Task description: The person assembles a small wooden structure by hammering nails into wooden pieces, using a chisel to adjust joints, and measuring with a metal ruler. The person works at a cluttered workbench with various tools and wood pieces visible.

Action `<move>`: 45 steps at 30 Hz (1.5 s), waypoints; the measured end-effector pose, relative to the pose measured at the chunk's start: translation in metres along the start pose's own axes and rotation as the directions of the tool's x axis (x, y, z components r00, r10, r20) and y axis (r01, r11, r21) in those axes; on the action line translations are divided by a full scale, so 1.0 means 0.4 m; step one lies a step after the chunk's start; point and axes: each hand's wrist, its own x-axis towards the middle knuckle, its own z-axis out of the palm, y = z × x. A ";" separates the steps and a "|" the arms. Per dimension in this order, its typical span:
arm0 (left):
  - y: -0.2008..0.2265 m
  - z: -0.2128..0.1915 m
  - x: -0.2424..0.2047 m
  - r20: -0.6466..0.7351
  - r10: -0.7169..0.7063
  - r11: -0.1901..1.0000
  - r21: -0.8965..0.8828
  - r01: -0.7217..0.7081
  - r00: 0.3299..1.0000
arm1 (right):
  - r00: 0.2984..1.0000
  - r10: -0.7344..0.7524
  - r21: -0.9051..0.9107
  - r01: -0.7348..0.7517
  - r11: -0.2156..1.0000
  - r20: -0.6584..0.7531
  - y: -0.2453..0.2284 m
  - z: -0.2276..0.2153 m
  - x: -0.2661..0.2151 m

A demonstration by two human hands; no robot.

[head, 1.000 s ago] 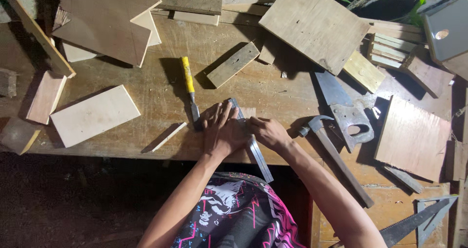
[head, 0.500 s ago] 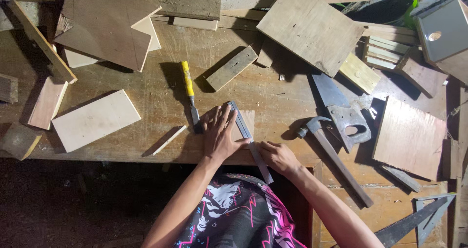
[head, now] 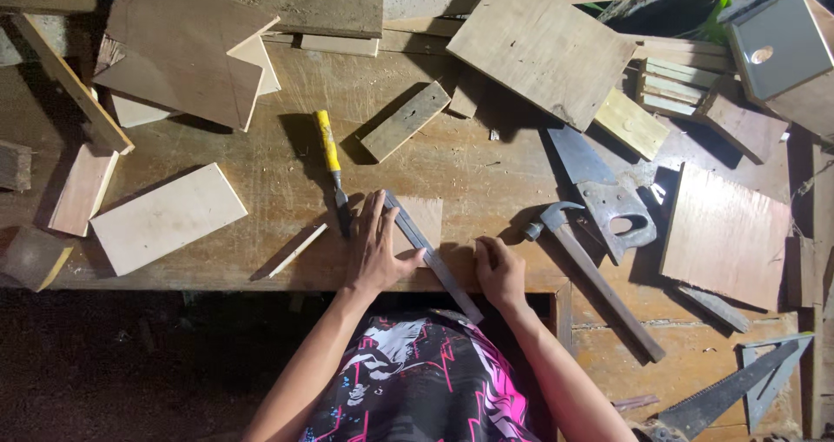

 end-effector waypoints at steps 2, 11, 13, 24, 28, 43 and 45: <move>-0.005 -0.030 -0.007 0.001 -0.015 0.999 -0.047 0.015 1.000 | 0.994 -0.041 -0.154 0.056 0.986 0.102 -0.021 0.015 -0.021; -0.028 -0.063 -0.068 0.044 -0.026 0.996 -0.087 0.030 0.999 | 0.944 -0.307 -0.398 0.330 0.856 0.122 0.003 0.097 -0.076; -0.027 -0.053 -0.075 0.050 -0.028 0.994 -0.105 0.033 0.998 | 0.969 -0.242 -0.360 0.246 0.900 0.056 0.037 0.100 -0.072; -0.038 -0.046 -0.076 -0.029 0.067 0.998 -0.005 -0.067 0.997 | 0.969 -0.059 -0.419 -0.049 0.907 -0.241 0.047 -0.023 0.089; -0.032 -0.055 -0.085 0.019 0.001 0.999 0.032 -0.002 1.000 | 0.899 -0.363 -0.537 0.187 0.823 -0.244 -0.019 -0.041 0.092; -0.019 -0.074 -0.087 -0.125 0.143 0.990 0.010 -0.143 0.982 | 0.916 -0.380 -0.096 0.392 0.915 0.126 -0.061 0.060 -0.046; -0.020 -0.076 -0.084 -0.140 0.136 0.990 -0.020 -0.140 0.981 | 0.926 -0.371 -0.086 0.376 0.923 0.072 -0.046 0.071 -0.045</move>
